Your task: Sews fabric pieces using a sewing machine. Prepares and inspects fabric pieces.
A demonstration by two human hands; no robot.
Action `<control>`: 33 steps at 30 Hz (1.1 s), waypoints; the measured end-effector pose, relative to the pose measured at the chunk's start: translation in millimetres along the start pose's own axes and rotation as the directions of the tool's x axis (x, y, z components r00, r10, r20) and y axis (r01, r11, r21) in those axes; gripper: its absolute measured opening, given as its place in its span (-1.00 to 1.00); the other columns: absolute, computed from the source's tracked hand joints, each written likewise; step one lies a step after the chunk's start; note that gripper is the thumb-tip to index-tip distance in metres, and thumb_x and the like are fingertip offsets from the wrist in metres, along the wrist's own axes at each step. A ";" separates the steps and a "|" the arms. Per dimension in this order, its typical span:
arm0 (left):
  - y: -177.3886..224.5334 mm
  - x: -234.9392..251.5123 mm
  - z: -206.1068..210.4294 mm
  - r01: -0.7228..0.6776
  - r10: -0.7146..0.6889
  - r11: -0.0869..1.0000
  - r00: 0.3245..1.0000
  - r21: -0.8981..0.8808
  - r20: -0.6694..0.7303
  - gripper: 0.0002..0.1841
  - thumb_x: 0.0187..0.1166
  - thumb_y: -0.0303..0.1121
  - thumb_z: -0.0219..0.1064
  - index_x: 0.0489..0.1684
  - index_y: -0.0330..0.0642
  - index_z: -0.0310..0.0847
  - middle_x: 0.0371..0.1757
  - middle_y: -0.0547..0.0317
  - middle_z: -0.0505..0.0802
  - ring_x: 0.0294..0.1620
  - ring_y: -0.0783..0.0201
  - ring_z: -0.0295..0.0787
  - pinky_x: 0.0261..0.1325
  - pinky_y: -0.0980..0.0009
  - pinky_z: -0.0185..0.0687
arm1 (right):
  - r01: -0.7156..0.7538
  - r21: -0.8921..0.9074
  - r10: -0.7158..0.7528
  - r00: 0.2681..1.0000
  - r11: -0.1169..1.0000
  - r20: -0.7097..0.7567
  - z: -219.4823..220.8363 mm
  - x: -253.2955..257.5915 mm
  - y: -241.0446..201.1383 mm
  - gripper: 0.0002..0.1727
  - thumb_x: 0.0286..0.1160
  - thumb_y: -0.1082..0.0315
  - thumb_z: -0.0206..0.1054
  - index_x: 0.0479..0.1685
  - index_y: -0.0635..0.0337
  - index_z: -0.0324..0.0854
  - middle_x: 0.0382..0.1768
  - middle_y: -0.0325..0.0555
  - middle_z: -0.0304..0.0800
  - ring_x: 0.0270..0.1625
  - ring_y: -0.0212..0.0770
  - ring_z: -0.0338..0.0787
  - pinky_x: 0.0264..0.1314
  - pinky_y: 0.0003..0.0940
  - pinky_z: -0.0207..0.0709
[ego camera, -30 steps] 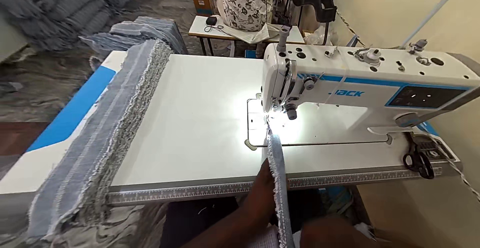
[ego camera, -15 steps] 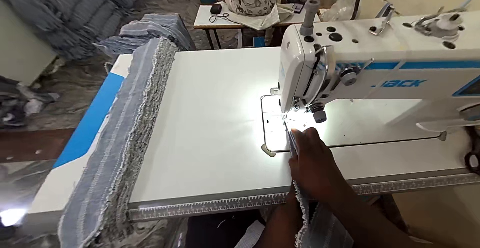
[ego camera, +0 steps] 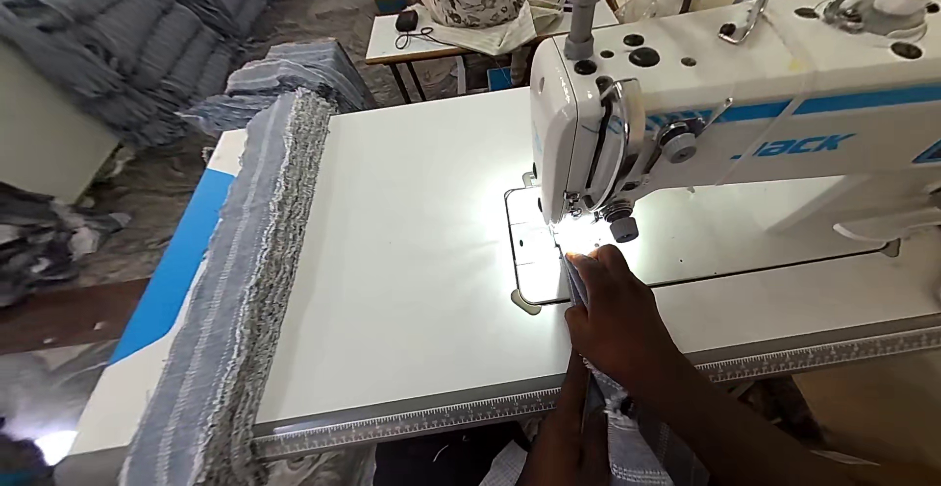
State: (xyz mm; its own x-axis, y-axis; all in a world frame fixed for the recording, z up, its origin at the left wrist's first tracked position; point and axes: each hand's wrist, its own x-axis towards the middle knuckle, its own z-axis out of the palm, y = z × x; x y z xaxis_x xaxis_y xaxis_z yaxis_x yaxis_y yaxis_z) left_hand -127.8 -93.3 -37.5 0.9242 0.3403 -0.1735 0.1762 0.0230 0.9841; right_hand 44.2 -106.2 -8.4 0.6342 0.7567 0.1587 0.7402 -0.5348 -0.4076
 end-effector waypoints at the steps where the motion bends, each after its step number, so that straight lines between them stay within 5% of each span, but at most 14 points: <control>1: 0.4 0.1 -0.7 0.002 -0.002 0.999 1.000 -0.033 0.004 -0.30 0.81 -0.51 0.01 0.88 -0.45 -0.29 0.85 -0.15 0.24 0.76 0.36 0.33 0.76 0.42 0.31 | 0.005 0.002 -0.005 1.000 1.000 -0.009 0.5 0.2 0.4 -0.37 0.17 0.41 0.52 0.41 0.26 0.65 0.15 0.03 0.61 -0.01 -0.06 0.74 -0.07 -0.21 0.70; 6: -3.5 0.5 1.4 -0.002 0.002 0.996 1.000 -0.086 0.000 -0.29 0.75 -0.56 0.03 0.87 -0.45 -0.26 0.73 -0.09 0.46 0.66 0.39 0.47 0.72 0.42 0.38 | 0.003 0.020 -0.002 1.000 1.000 -0.031 0.4 -0.8 -0.2 -0.39 0.18 0.43 0.50 0.40 0.23 0.66 0.13 0.03 0.61 -0.03 -0.07 0.73 -0.11 -0.19 0.70; 10: -1.8 1.2 -0.3 0.054 -0.046 0.980 0.998 -0.191 0.046 -0.27 0.82 -0.48 0.05 0.90 -0.34 -0.33 0.75 -0.04 0.42 0.56 0.35 0.59 0.56 0.37 0.61 | -0.005 0.023 0.005 1.000 1.000 -0.023 0.4 0.6 -0.2 -0.39 0.20 0.41 0.51 0.41 0.22 0.66 0.14 0.04 0.61 -0.04 -0.06 0.74 -0.13 -0.18 0.70; 15: -2.0 1.1 -1.0 0.018 -0.009 0.981 0.999 -0.191 0.051 -0.25 0.81 -0.50 0.05 0.89 -0.44 -0.40 0.89 -0.16 0.11 0.82 0.33 0.22 0.82 0.40 0.22 | -0.010 0.036 0.011 1.000 0.999 -0.016 -0.1 0.9 -0.5 -0.38 0.18 0.43 0.49 0.41 0.20 0.66 0.14 0.02 0.62 -0.03 -0.06 0.76 -0.14 -0.16 0.71; 30: -3.9 3.0 1.6 0.010 0.000 0.966 0.999 -0.257 0.040 -0.26 0.84 -0.49 0.03 0.91 -0.37 -0.41 0.86 -0.07 0.22 0.72 0.32 0.40 0.73 0.38 0.40 | 0.012 0.021 -0.011 0.999 1.000 -0.038 1.4 1.1 2.5 -0.39 0.21 0.41 0.49 0.42 0.21 0.66 0.12 0.04 0.61 -0.04 -0.06 0.74 -0.15 -0.17 0.69; 32: -0.2 2.2 0.7 0.046 -0.036 0.966 0.998 -0.254 0.043 -0.25 0.84 -0.48 0.03 0.91 -0.34 -0.42 0.84 -0.02 0.28 0.49 0.47 0.61 0.54 0.48 0.57 | -0.007 0.028 0.007 1.000 1.000 -0.020 -0.1 1.9 2.0 -0.38 0.20 0.42 0.49 0.42 0.18 0.66 0.13 0.02 0.61 -0.04 -0.07 0.76 -0.15 -0.17 0.71; 33: 1.2 2.8 1.9 0.070 -0.066 0.960 0.998 -0.271 0.025 -0.25 0.82 -0.48 0.05 0.92 -0.29 -0.39 0.75 0.01 0.39 0.11 0.51 0.76 0.21 0.51 0.74 | -0.015 0.031 0.015 1.000 0.999 -0.010 -1.0 2.1 1.3 -0.38 0.20 0.42 0.49 0.43 0.17 0.65 0.14 0.01 0.61 -0.03 -0.08 0.76 -0.14 -0.17 0.71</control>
State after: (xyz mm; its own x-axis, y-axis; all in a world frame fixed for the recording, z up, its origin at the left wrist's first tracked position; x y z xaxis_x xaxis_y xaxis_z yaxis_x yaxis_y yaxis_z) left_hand -124.4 -94.1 -36.9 0.9188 0.3145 -0.2386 0.1419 0.3008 0.9431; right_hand 46.7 -105.7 -7.7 0.6473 0.7449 0.1614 0.7235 -0.5339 -0.4376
